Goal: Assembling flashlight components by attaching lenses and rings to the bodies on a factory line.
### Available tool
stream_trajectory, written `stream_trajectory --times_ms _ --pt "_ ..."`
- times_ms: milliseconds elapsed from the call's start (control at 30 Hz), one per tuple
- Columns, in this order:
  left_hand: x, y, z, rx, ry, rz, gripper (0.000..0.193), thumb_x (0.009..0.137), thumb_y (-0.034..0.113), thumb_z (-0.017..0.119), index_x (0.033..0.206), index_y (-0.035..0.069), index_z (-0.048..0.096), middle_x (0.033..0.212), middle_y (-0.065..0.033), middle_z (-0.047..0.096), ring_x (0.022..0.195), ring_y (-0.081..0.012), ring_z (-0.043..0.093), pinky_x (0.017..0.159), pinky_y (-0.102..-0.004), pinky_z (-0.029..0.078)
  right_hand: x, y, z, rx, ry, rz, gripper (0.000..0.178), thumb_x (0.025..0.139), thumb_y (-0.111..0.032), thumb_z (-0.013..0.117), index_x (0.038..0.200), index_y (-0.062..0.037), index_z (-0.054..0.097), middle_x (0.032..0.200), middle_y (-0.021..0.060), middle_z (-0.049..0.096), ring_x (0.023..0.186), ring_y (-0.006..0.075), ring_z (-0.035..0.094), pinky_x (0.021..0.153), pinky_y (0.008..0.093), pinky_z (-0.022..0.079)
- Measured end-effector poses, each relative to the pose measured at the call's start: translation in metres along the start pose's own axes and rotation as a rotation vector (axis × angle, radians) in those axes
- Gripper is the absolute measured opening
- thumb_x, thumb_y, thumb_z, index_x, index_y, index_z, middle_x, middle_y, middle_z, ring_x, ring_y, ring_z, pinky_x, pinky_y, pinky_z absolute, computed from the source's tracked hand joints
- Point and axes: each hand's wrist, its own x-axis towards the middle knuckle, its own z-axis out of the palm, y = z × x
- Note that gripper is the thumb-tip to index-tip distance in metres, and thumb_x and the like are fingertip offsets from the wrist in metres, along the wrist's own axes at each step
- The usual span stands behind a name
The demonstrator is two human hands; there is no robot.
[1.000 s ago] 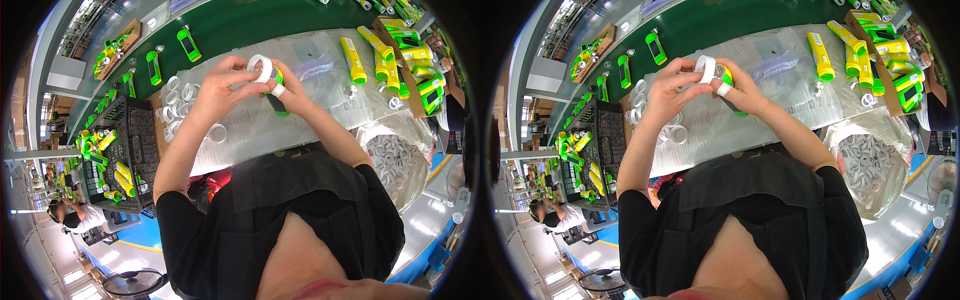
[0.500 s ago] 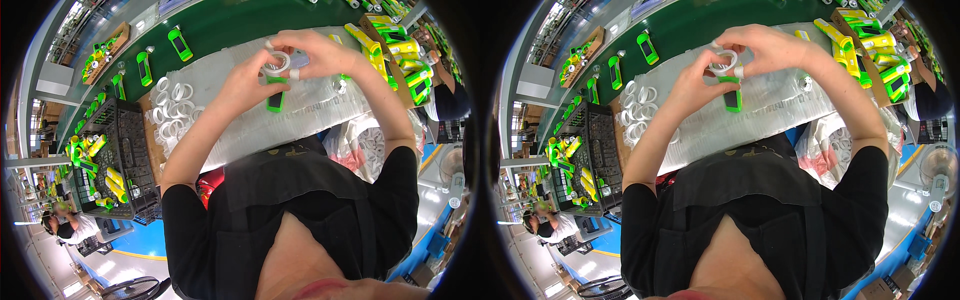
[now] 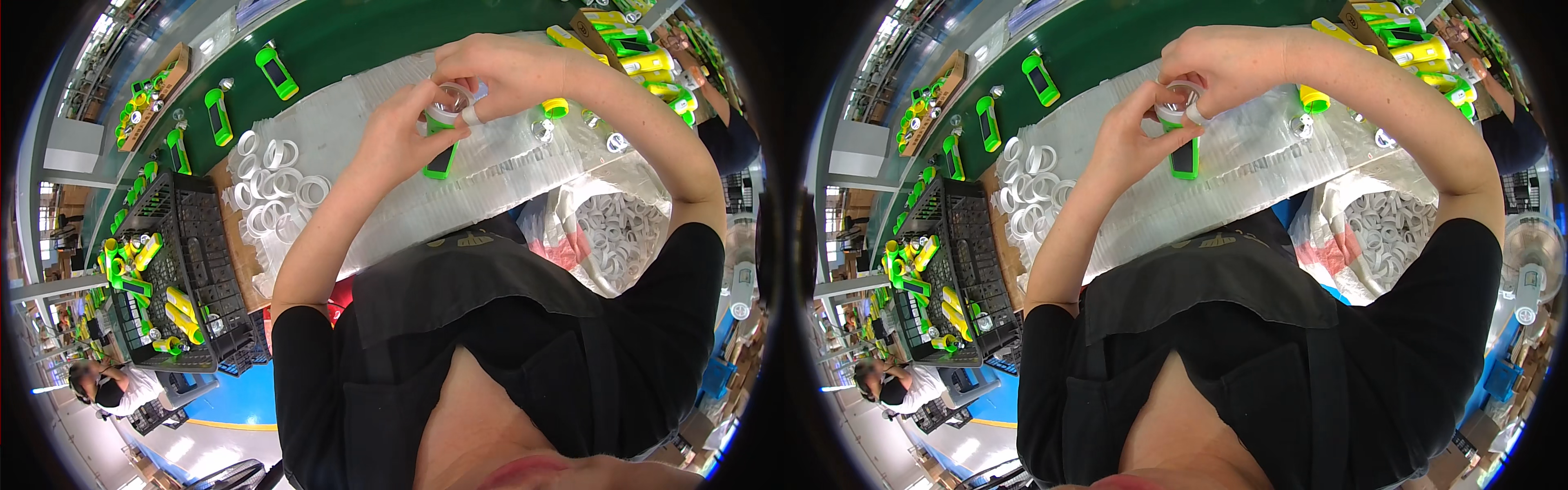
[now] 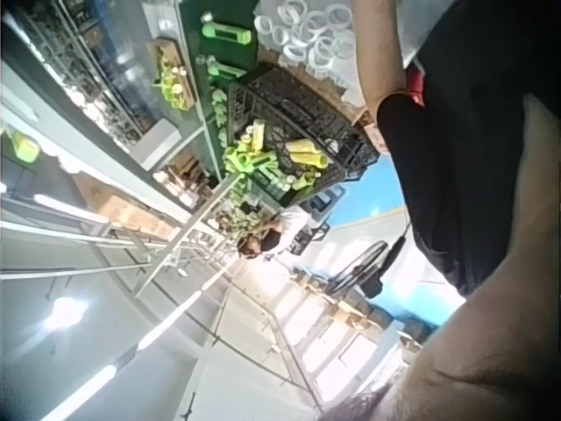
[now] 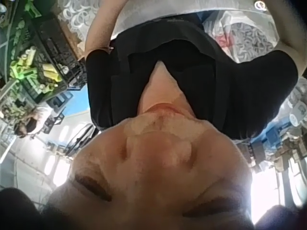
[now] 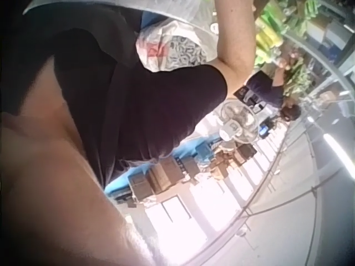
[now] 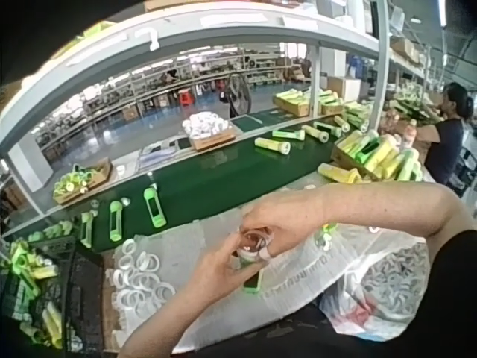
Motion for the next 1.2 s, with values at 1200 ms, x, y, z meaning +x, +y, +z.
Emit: stream_trajectory --times_ms 1200 --pt "-0.007 -0.018 0.002 -0.020 0.132 0.103 0.035 0.072 0.010 0.084 0.098 0.005 0.061 0.095 -0.0049 0.070 0.083 -0.0160 0.066 0.076 -0.0290 0.053 0.008 -0.008 0.080 0.130 0.576 0.461 0.059 0.071 -0.049 0.079 0.101 -0.0020 0.061 0.085 0.0139 0.065 0.083 0.0271 0.066 0.069 0.0389 0.050"
